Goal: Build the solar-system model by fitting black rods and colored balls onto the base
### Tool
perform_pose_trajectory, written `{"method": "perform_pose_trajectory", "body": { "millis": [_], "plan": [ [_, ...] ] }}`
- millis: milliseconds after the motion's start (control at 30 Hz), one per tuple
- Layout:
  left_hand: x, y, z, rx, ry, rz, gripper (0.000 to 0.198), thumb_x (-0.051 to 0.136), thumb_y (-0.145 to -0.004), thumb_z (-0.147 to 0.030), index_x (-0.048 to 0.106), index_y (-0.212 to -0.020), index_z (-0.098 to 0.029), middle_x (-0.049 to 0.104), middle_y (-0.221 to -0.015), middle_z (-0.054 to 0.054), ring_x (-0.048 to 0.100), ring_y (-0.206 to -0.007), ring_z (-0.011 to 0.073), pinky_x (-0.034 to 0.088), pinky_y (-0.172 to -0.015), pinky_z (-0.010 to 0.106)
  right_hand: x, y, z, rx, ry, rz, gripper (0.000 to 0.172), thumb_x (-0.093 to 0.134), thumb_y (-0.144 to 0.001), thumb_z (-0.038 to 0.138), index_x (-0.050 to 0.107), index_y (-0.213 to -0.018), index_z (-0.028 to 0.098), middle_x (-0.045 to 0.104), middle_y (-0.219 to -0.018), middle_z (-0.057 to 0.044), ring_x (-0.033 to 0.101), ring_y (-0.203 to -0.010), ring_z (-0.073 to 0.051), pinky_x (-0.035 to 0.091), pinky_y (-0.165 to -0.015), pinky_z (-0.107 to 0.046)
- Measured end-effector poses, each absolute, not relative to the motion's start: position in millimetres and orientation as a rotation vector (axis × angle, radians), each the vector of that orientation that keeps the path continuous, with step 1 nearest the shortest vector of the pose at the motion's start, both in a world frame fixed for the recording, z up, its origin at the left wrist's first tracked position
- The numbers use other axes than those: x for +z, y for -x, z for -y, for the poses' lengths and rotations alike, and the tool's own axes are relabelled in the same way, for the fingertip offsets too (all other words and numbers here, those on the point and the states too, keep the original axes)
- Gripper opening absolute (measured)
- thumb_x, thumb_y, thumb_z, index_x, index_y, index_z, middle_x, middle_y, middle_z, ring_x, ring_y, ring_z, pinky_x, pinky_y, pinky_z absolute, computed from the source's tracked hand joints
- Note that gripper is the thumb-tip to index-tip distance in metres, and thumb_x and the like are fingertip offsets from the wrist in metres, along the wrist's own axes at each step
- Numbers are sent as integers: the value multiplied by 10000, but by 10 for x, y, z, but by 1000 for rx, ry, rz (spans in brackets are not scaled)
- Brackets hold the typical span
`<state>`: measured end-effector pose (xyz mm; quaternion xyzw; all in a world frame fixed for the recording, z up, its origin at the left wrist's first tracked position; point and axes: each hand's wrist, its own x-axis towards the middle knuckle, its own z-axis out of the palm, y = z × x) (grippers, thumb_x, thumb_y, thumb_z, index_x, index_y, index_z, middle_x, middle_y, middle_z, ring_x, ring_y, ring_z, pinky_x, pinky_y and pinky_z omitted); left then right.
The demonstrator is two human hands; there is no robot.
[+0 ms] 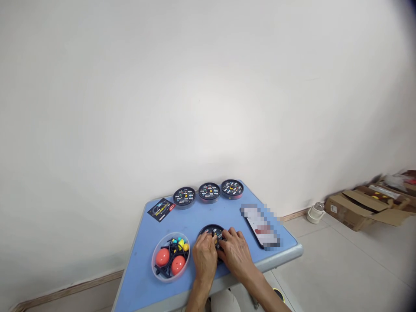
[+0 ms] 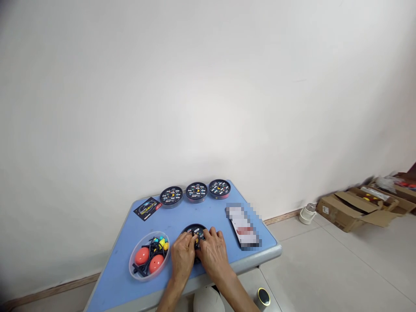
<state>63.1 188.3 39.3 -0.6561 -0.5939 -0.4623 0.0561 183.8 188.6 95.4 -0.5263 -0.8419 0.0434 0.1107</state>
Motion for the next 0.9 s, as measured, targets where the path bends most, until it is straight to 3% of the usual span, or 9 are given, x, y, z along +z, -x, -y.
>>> {"method": "perform_pose_trajectory", "body": {
  "millis": [633, 767, 900],
  "plan": [
    [462, -671, -1839, -1339, 1955, 1911, 254, 447, -927, -157, 631, -754, -178, 669, -761, 54, 642, -714, 185, 503, -651, 293, 857, -1932, -1856, 206, 1482, 2308, 156, 560, -893, 208, 709, -935, 202, 678, -1025, -69, 539, -972, -244, 365, -809, -350],
    [478, -687, -1823, -1390, 1979, 1982, 176, 465, -909, -144, 640, -903, -170, 671, -869, 62, 652, -818, 196, 535, -721, 322, 840, -2011, -1869, 236, 1444, 2243, 166, 544, -894, 181, 703, -937, 201, 679, -1017, -69, 546, -957, -230, 386, -816, -331],
    [461, -690, -1705, -1444, 1944, 1983, 282, 440, -915, -126, 579, -1158, -164, 642, -1107, 104, 633, -1026, 209, 544, -858, 365, 890, -2020, -1928, 261, 1409, 2216, 195, 544, -886, 166, 700, -1001, 189, 692, -1019, -69, 559, -954, -223, 401, -826, -310]
  ]
}}
